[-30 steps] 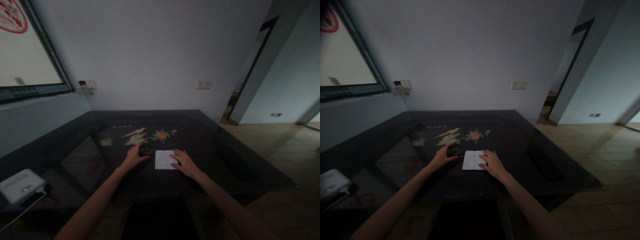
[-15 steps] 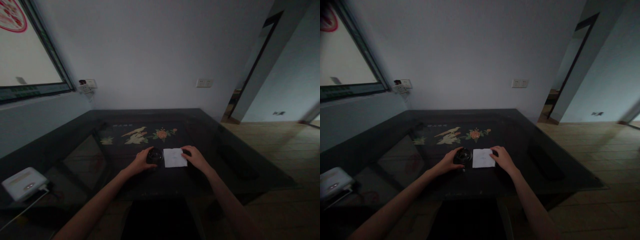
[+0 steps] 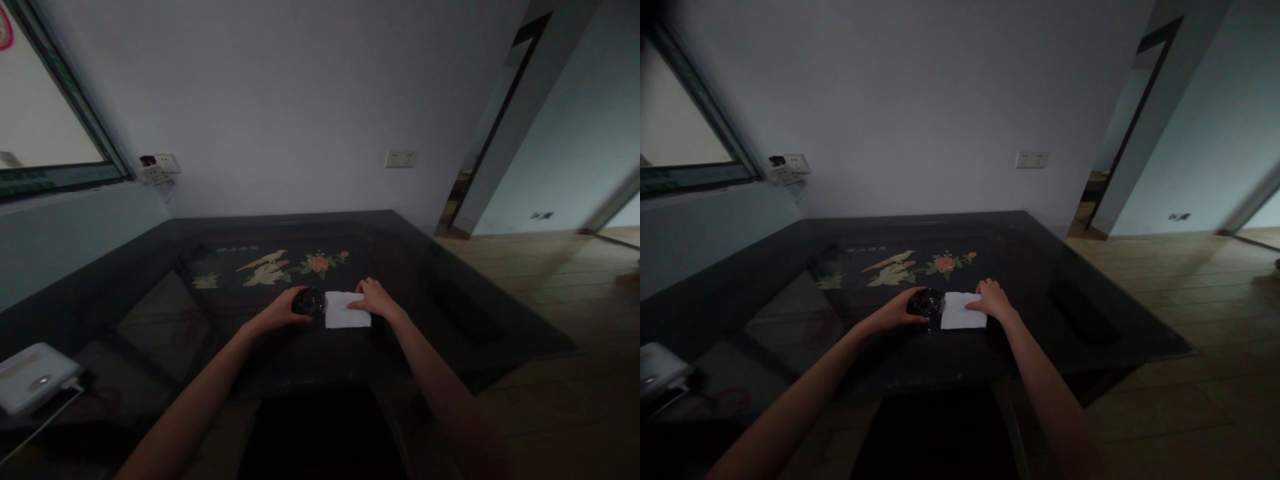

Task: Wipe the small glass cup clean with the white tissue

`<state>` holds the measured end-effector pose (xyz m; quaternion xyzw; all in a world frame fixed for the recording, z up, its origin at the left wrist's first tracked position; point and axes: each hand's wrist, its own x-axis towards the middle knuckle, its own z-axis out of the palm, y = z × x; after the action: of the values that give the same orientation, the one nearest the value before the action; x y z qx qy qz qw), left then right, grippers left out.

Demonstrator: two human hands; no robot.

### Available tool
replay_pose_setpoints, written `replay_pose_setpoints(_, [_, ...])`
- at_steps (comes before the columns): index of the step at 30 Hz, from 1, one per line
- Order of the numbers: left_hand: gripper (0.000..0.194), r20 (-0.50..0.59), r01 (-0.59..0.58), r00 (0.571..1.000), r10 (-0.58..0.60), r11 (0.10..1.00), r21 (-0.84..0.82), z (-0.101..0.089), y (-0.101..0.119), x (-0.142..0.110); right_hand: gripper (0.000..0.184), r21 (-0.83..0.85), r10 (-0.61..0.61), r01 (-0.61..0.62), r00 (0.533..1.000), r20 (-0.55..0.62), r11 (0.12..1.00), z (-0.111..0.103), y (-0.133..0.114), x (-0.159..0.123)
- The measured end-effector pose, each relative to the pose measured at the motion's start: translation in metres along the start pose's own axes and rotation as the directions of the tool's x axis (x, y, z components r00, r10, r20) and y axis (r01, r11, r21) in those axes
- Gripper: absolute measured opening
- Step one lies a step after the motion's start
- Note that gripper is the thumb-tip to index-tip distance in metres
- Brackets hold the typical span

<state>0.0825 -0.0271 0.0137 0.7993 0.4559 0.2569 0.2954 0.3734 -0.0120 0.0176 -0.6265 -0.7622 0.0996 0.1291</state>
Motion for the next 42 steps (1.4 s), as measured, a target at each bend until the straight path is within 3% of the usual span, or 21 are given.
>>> replay_pose_setpoints(5, [0.092, -0.029, -0.020, 0.999, 0.021, 1.000, 0.024, 0.001, -0.010, -0.007, 0.030, 0.178, -0.017, 0.007, 0.998, 0.054, 0.984, 0.001, 0.003, 0.005])
replay_pose_setpoints(9, [0.087, -0.042, 0.004, 0.999, 0.000, 0.995, 0.097, -0.001, -0.008, -0.007, 0.019, 0.467, -0.016, 0.001, 1.000, 0.027, 0.884, -0.003, 0.000, 0.005])
replay_pose_setpoints(15, [0.086, -0.031, 0.011, 0.999, -0.006, 0.987, 0.158, 0.000, 0.001, -0.005, 0.033, 0.787, 0.134, 0.030, 0.981, -0.142, 0.616, 0.005, -0.009, 0.007])
replay_pose_setpoints(18, [0.090, -0.053, 0.005, 0.999, 0.004, 0.987, 0.159, 0.004, 0.004, -0.004, 0.043, 0.921, 0.174, 0.009, 0.981, -0.083, 0.390, 0.011, -0.017, 0.005])
replay_pose_setpoints(20, [0.089, -0.084, 0.011, 0.996, 0.001, 0.991, 0.136, 0.007, 0.006, -0.003, 0.046, 0.967, 0.121, -0.035, 0.993, 0.005, 0.252, 0.012, -0.022, 0.002])
replay_pose_setpoints(22, [0.087, -0.119, 0.023, 0.993, -0.012, 0.995, 0.093, 0.010, 0.006, -0.002, 0.044, 0.977, 0.034, -0.095, 0.995, 0.090, 0.190, 0.012, -0.025, -0.002])
replay_pose_setpoints(26, [0.083, -0.147, 0.030, 0.989, -0.029, 1.000, 0.006, 0.011, 0.006, -0.001, 0.041, 0.955, -0.043, -0.167, 0.982, 0.183, 0.243, 0.010, -0.025, -0.007])
replay_pose_setpoints(32, [0.084, -0.128, 0.027, 0.991, -0.041, 0.994, -0.108, 0.010, 0.004, -0.003, 0.037, 0.956, -0.013, -0.147, 0.988, 0.155, 0.253, 0.015, -0.022, -0.004])
replay_pose_setpoints(35, [0.085, -0.159, -0.014, 0.987, -0.033, 0.959, -0.282, 0.011, 0.005, -0.001, 0.044, 0.960, 0.068, -0.047, 0.997, 0.029, 0.277, 0.017, -0.026, -0.003])
replay_pose_setpoints(37, [0.085, -0.183, -0.054, 0.983, -0.031, 0.897, -0.438, 0.013, 0.008, 0.001, 0.049, 0.930, 0.118, 0.047, 0.988, -0.096, 0.365, 0.016, -0.033, -0.004])
replay_pose_setpoints(40, [0.087, -0.222, -0.116, 0.974, -0.041, 0.751, -0.649, 0.016, 0.020, 0.006, 0.052, 0.845, 0.077, 0.195, 0.960, -0.268, 0.498, 0.010, -0.047, -0.008])
replay_pose_setpoints(42, [0.091, -0.237, -0.142, 0.970, -0.053, 0.665, -0.733, 0.018, 0.030, 0.008, 0.051, 0.806, 0.038, 0.270, 0.940, -0.340, 0.526, 0.006, -0.057, -0.010])
